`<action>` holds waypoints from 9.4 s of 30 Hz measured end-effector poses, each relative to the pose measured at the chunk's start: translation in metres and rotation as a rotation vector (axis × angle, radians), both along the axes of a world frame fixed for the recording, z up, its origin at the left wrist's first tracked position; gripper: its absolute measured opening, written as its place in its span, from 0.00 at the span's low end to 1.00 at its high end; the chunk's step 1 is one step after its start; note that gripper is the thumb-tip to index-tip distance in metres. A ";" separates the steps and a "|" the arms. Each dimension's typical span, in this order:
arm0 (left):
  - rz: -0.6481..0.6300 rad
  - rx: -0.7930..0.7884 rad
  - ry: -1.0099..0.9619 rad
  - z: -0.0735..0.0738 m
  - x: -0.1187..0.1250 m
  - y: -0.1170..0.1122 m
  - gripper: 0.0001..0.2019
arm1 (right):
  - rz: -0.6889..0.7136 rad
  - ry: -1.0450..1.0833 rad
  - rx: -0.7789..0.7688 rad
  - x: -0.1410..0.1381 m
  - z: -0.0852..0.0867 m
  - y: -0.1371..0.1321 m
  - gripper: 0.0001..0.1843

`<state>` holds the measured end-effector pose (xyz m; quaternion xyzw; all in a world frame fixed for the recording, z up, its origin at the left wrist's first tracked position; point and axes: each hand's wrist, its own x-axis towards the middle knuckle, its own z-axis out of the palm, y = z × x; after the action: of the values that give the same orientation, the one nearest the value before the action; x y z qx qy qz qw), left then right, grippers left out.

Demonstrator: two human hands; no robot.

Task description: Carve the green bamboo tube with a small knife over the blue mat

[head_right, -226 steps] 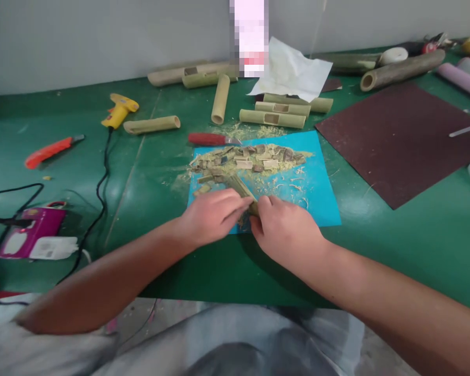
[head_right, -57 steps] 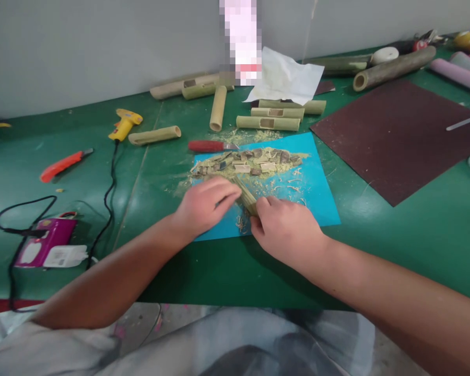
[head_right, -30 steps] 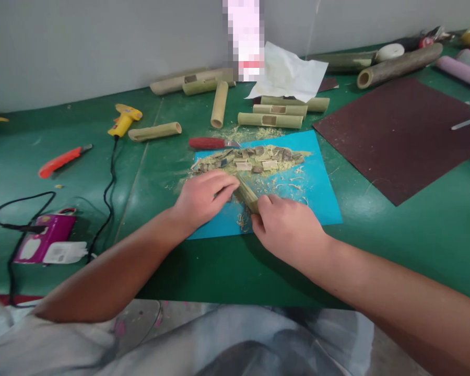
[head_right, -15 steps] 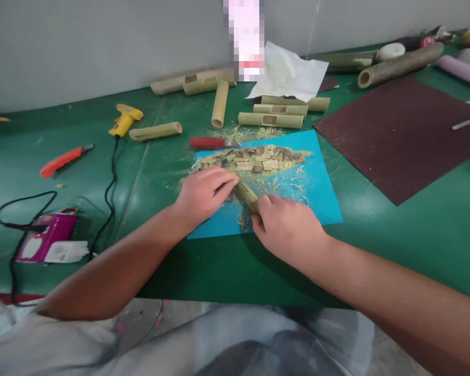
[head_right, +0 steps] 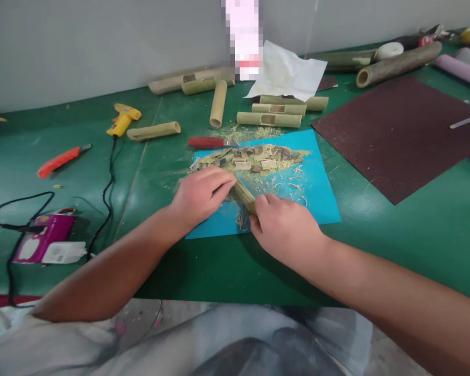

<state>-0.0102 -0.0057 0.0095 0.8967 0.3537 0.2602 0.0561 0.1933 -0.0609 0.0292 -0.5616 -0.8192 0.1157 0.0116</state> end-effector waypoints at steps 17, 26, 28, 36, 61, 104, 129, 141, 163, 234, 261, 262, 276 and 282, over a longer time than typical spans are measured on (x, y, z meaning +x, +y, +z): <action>-0.027 -0.011 0.041 0.000 0.002 -0.004 0.15 | 0.006 0.002 0.019 0.000 -0.001 0.000 0.09; -0.030 -0.002 0.037 -0.001 -0.001 -0.002 0.14 | -0.002 -0.003 -0.009 0.000 0.002 0.001 0.10; -0.008 0.011 0.011 -0.002 -0.002 -0.001 0.13 | -0.004 -0.003 -0.010 0.000 0.003 0.000 0.10; 0.012 0.003 -0.014 -0.001 -0.004 0.002 0.13 | -0.004 0.003 0.019 0.000 0.000 -0.001 0.10; -0.014 0.000 -0.011 -0.001 -0.004 0.003 0.13 | 0.012 -0.001 0.009 -0.001 -0.003 0.000 0.09; -0.005 -0.013 -0.067 -0.002 -0.005 0.000 0.12 | 0.000 -0.011 -0.036 0.000 0.003 -0.002 0.10; 0.000 -0.033 -0.085 -0.002 -0.008 -0.002 0.11 | 0.011 0.001 -0.019 0.000 0.001 -0.002 0.12; -0.043 -0.016 -0.076 -0.004 -0.006 -0.001 0.11 | 0.001 -0.009 -0.018 0.000 0.002 -0.002 0.12; -0.086 -0.023 -0.099 -0.007 -0.005 -0.002 0.10 | 0.034 -0.056 0.078 0.000 0.000 -0.003 0.13; 0.019 -0.043 -0.073 -0.005 -0.003 -0.002 0.13 | 0.061 -0.065 0.111 0.002 -0.002 -0.003 0.10; -0.010 -0.056 -0.035 -0.005 -0.001 -0.004 0.15 | 0.054 -0.078 0.091 0.001 -0.001 -0.003 0.10; 0.008 -0.048 -0.051 -0.005 -0.002 -0.004 0.14 | 0.052 -0.082 0.092 0.001 -0.001 -0.003 0.10; 0.025 -0.044 -0.039 -0.005 -0.001 -0.007 0.14 | 0.052 -0.080 0.079 0.001 0.001 -0.004 0.11; 0.000 -0.056 -0.014 -0.005 -0.003 -0.006 0.15 | 0.047 -0.082 0.063 0.000 0.001 -0.003 0.11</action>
<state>-0.0127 -0.0115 0.0045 0.8930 0.3605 0.2562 0.0835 0.1936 -0.0641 0.0303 -0.5456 -0.8353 0.0672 -0.0071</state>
